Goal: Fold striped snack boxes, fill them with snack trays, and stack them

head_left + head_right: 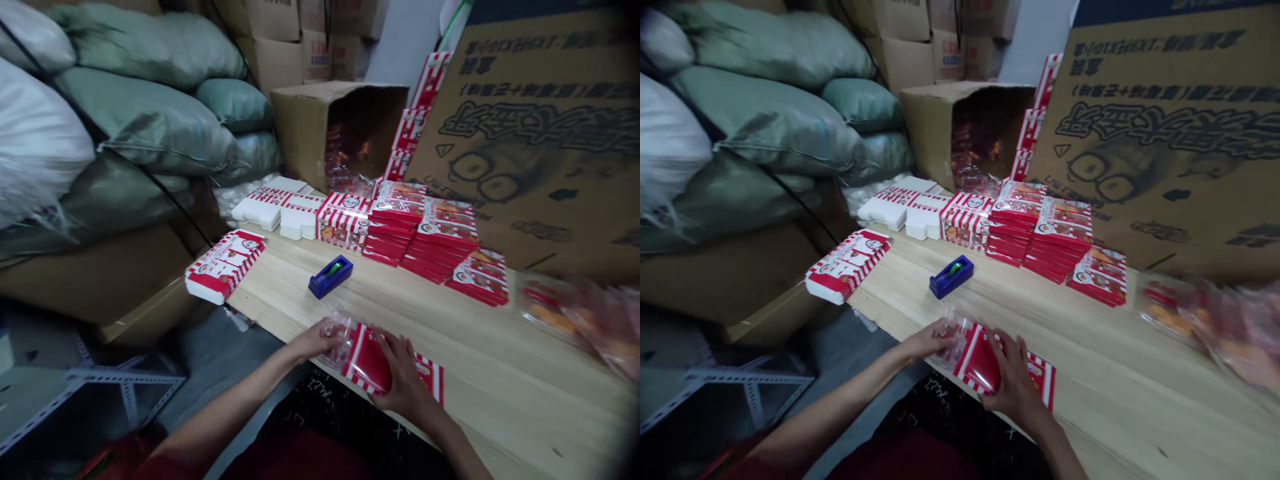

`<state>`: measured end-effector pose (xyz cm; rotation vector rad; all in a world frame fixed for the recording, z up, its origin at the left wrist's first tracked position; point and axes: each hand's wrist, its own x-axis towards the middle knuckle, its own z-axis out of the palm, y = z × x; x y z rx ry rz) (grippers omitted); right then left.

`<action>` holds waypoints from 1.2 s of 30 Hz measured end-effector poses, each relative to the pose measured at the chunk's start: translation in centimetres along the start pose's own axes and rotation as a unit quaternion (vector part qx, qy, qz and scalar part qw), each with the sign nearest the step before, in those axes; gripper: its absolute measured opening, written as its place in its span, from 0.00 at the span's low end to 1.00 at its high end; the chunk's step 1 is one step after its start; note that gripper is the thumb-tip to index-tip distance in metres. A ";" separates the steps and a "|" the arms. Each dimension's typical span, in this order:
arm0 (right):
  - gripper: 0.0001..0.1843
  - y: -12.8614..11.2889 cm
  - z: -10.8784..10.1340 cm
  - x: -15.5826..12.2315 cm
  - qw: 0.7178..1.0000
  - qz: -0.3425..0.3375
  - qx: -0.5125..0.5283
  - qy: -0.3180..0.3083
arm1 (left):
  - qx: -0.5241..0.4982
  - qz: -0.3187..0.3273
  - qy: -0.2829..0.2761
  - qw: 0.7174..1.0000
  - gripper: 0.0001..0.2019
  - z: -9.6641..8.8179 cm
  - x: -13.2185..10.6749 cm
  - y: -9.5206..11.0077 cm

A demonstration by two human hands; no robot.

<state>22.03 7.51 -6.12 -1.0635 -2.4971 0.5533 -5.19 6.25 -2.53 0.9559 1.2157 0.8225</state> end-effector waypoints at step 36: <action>0.16 -8.9 -9.2 1.2 0.734 0.244 0.467 0.429 | 0.005 0.247 -0.019 0.969 0.18 9.9 -2.6 10.2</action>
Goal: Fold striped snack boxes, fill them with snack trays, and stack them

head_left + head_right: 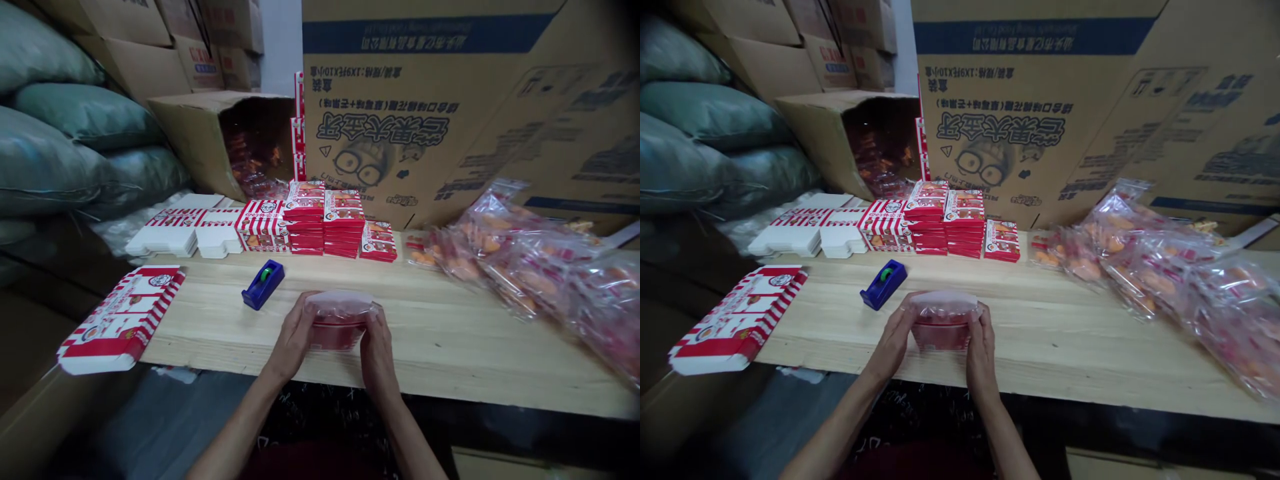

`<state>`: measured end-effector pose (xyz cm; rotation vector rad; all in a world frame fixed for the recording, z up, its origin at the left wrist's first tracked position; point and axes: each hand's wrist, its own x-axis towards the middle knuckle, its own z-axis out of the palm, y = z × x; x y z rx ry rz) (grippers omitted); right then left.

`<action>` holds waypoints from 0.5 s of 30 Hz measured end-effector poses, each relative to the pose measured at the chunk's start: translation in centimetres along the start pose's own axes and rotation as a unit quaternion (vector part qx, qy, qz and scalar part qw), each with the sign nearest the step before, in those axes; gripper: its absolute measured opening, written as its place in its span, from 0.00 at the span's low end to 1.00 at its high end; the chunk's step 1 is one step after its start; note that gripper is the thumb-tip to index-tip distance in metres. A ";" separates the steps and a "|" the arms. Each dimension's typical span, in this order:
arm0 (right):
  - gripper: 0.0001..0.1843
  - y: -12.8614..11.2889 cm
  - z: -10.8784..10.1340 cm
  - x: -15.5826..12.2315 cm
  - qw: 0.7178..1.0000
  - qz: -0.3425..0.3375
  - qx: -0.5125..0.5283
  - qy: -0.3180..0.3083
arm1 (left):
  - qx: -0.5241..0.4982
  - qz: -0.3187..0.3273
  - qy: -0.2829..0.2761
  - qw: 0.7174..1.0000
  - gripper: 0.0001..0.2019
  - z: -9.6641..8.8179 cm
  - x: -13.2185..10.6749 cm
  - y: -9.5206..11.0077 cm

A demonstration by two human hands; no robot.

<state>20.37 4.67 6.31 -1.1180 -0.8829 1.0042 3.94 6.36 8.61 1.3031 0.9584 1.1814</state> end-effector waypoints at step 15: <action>0.05 0.8 1.3 1.4 0.993 0.032 0.094 0.056 | -0.140 -0.093 0.088 0.982 0.05 1.5 1.4 -1.1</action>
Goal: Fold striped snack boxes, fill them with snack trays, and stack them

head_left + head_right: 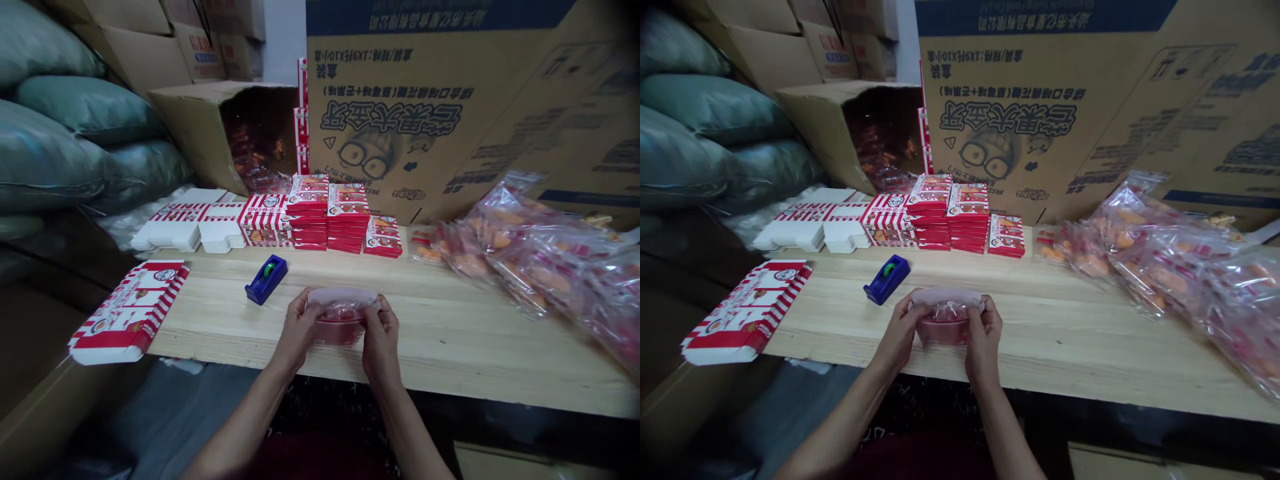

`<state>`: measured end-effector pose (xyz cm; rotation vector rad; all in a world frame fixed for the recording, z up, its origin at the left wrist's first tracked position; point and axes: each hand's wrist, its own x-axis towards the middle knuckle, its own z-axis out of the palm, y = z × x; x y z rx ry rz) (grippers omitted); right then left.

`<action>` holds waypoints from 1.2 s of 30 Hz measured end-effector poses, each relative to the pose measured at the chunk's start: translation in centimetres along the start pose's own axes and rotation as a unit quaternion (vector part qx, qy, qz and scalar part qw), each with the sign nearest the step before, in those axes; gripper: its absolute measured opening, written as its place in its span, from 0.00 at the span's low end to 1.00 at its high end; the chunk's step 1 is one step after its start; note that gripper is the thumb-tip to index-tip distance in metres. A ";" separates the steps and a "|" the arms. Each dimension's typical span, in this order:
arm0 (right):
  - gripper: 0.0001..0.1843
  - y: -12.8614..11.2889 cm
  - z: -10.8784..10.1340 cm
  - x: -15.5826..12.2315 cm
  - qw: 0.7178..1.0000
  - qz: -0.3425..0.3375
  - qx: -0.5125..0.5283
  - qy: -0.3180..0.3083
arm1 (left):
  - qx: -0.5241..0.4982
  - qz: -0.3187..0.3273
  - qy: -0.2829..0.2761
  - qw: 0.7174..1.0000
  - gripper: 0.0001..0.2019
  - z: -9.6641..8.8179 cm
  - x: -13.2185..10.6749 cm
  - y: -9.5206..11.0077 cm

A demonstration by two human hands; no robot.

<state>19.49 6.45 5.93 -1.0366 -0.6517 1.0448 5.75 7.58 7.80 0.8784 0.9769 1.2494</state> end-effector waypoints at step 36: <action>0.15 1.8 -7.8 -6.8 0.971 0.222 -0.059 -0.060 | -0.099 -0.269 -0.004 0.958 0.16 -4.0 -5.8 -5.8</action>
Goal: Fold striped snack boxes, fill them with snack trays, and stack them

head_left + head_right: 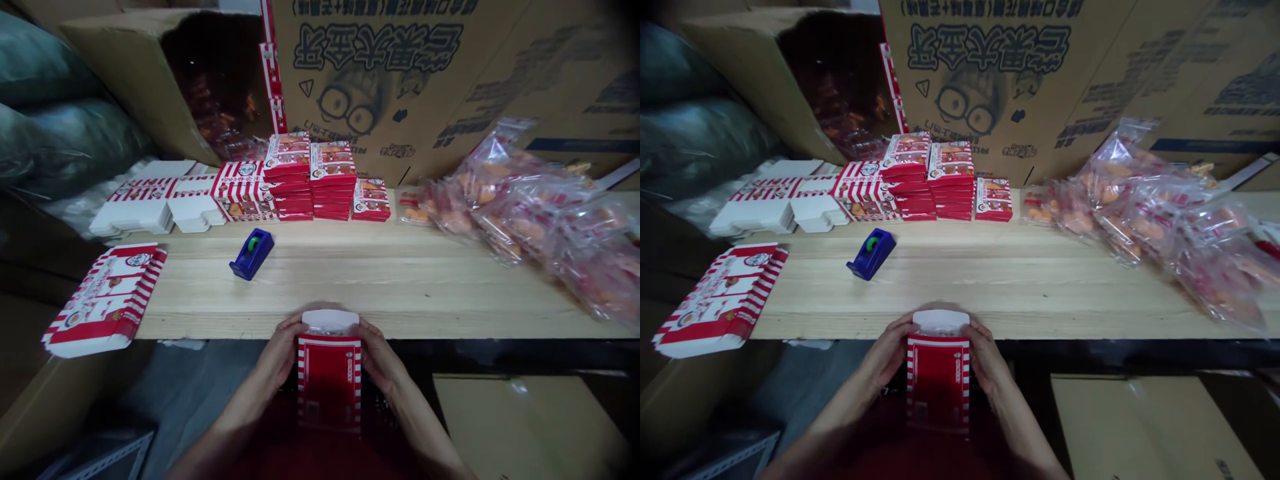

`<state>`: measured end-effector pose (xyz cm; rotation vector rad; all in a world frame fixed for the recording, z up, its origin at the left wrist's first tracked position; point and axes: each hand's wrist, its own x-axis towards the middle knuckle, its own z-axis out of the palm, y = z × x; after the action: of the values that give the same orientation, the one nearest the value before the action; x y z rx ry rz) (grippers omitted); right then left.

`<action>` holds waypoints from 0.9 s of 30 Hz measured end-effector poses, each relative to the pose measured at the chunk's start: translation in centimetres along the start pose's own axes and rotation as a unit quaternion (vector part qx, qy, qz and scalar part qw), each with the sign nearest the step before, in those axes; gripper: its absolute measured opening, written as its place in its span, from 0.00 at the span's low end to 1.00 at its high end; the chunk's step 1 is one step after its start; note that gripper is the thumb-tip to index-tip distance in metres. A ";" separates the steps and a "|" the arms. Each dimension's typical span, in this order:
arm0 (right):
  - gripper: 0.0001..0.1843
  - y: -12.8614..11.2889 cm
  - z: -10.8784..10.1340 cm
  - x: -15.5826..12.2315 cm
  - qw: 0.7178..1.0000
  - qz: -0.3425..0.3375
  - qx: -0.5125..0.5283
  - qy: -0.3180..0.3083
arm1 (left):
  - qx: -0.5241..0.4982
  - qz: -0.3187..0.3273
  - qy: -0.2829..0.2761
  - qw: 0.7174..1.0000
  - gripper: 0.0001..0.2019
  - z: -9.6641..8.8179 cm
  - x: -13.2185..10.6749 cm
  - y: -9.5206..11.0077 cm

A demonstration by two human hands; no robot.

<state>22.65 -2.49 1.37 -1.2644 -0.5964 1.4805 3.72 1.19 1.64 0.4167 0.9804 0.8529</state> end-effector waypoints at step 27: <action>0.12 -0.2 -4.5 2.3 0.963 -0.068 -0.184 -0.186 | 0.355 0.155 -0.151 0.910 0.12 -3.5 2.1 1.2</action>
<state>27.10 -1.39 -0.77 -1.1956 -1.2312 1.5469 0.78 3.43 -0.54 1.3202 0.9224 0.6585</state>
